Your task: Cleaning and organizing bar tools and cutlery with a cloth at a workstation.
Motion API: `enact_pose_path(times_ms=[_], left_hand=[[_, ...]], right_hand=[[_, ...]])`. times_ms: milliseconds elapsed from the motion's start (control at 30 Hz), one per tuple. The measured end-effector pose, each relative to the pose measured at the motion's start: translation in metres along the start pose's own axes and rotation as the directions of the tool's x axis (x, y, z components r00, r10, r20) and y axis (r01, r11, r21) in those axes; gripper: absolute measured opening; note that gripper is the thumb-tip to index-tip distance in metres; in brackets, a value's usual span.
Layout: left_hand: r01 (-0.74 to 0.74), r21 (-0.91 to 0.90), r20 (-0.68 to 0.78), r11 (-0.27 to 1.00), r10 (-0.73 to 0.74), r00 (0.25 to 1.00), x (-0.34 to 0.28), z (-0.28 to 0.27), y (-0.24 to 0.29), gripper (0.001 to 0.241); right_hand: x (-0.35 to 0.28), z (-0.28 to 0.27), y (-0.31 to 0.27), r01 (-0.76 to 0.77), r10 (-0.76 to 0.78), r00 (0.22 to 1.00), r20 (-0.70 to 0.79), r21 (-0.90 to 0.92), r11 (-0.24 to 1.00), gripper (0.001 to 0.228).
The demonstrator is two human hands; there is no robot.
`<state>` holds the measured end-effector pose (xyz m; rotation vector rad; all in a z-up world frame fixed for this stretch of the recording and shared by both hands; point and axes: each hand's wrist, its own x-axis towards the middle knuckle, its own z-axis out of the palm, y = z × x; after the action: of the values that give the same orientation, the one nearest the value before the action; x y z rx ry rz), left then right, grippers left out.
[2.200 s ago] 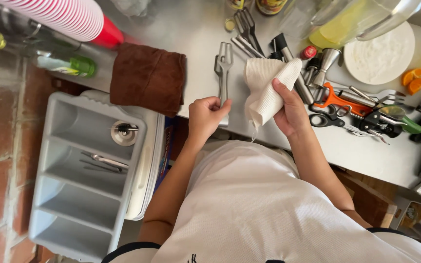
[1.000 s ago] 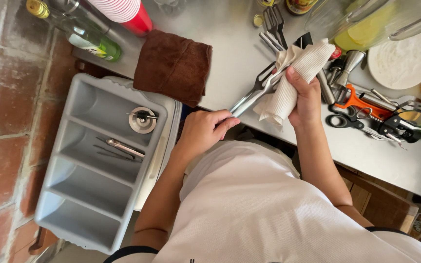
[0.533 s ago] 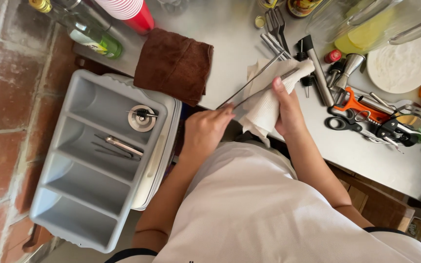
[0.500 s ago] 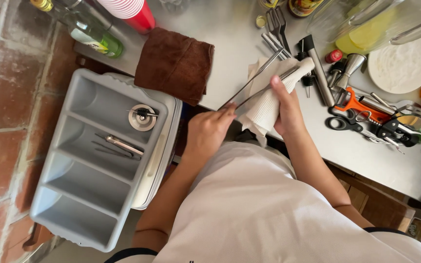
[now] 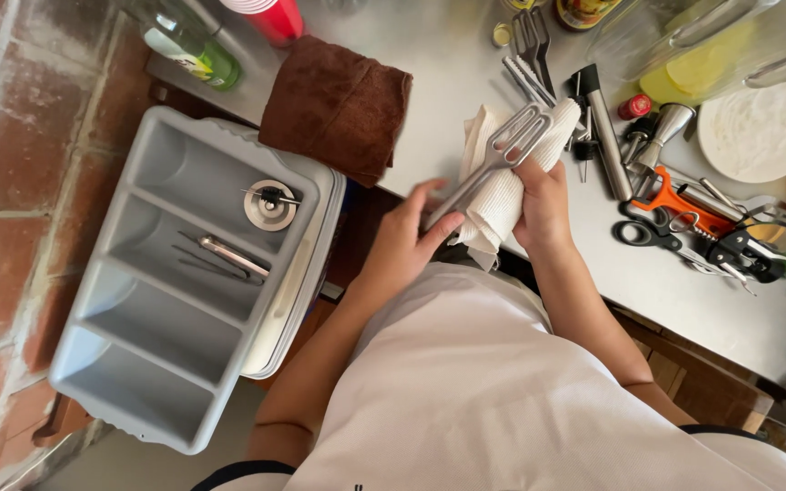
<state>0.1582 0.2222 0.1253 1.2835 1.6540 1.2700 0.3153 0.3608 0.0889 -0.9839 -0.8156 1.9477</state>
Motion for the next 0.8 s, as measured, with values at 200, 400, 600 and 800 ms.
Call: enact_pose_path(times_ms=[200,400,600,800], left_hand=[[0.136,-0.003,0.082,0.991,-0.136,0.987,-0.011,0.005,0.0,0.036],[0.265,0.012,0.052,0.964,-0.266,0.963,-0.021,-0.016,0.014,0.036],[0.235,-0.018,-0.201,0.972,-0.233,0.951,-0.042,-0.029,-0.003,0.039],[0.328,-0.142,-0.27,0.934,-0.356,0.895,-0.065,-0.048,-0.011,0.053]], right_hand=[[-0.005,0.013,-0.003,0.04,-0.039,0.999,0.013,-0.078,0.996,0.024],[-0.011,0.032,-0.001,0.021,-0.013,0.998,0.055,-0.15,0.988,0.034],[-0.002,0.04,0.015,-0.007,0.015,0.996,0.083,-0.091,0.996,0.066],[-0.01,0.071,0.028,-0.139,0.153,0.975,0.16,-0.094,0.986,0.073]])
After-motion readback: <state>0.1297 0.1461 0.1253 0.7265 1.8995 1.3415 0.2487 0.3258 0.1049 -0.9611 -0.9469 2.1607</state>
